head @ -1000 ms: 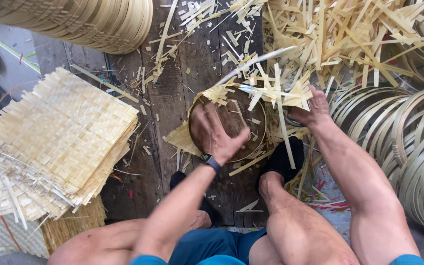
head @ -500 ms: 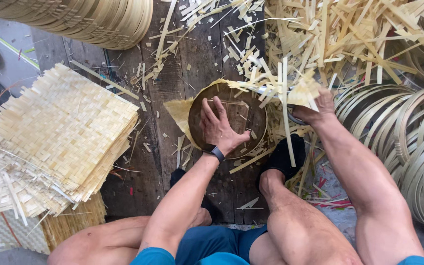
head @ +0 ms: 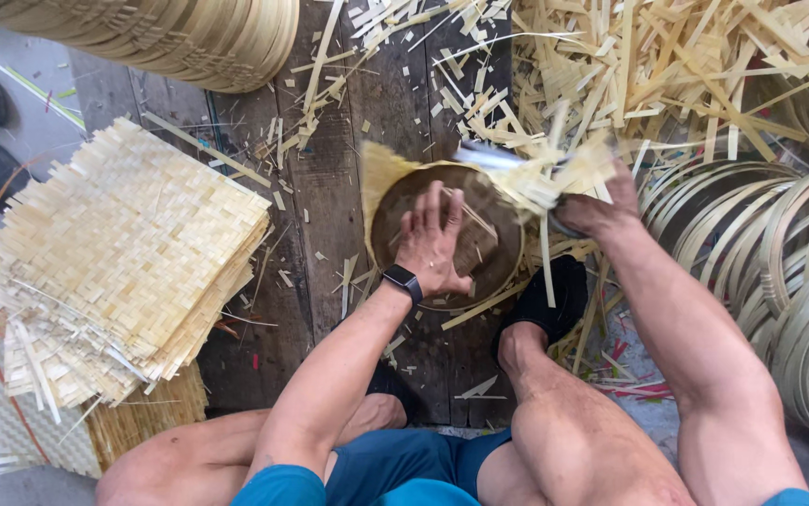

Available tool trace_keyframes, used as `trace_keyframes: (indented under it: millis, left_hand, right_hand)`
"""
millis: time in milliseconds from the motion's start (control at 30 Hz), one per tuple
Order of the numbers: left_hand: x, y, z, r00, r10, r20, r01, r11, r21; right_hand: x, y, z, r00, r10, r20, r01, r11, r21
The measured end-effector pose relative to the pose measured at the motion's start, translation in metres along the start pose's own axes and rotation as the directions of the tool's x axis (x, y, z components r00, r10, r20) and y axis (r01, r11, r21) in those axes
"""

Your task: The person places a woven bamboo mat over a circular wooden form, then uses shears to trim the excess matting around the edge. The finished circular base is stacked with others, and the process repeats with new mats.

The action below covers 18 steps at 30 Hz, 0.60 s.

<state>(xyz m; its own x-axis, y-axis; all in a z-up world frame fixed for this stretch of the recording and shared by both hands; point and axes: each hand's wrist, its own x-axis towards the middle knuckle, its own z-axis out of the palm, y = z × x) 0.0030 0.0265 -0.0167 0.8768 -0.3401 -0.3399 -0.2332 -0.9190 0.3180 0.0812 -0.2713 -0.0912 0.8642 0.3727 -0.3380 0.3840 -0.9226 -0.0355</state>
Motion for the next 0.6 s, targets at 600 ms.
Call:
trace_keyframes:
  millis: [600]
  left_hand:
    - [0.013, 0.074, -0.003, 0.686, -0.724, -0.070, 0.688, 0.677, -0.260]
  right_hand:
    - [-0.027, -0.034, -0.041, 0.967, 0.019, -0.252, -0.013, 1.000, 0.022]
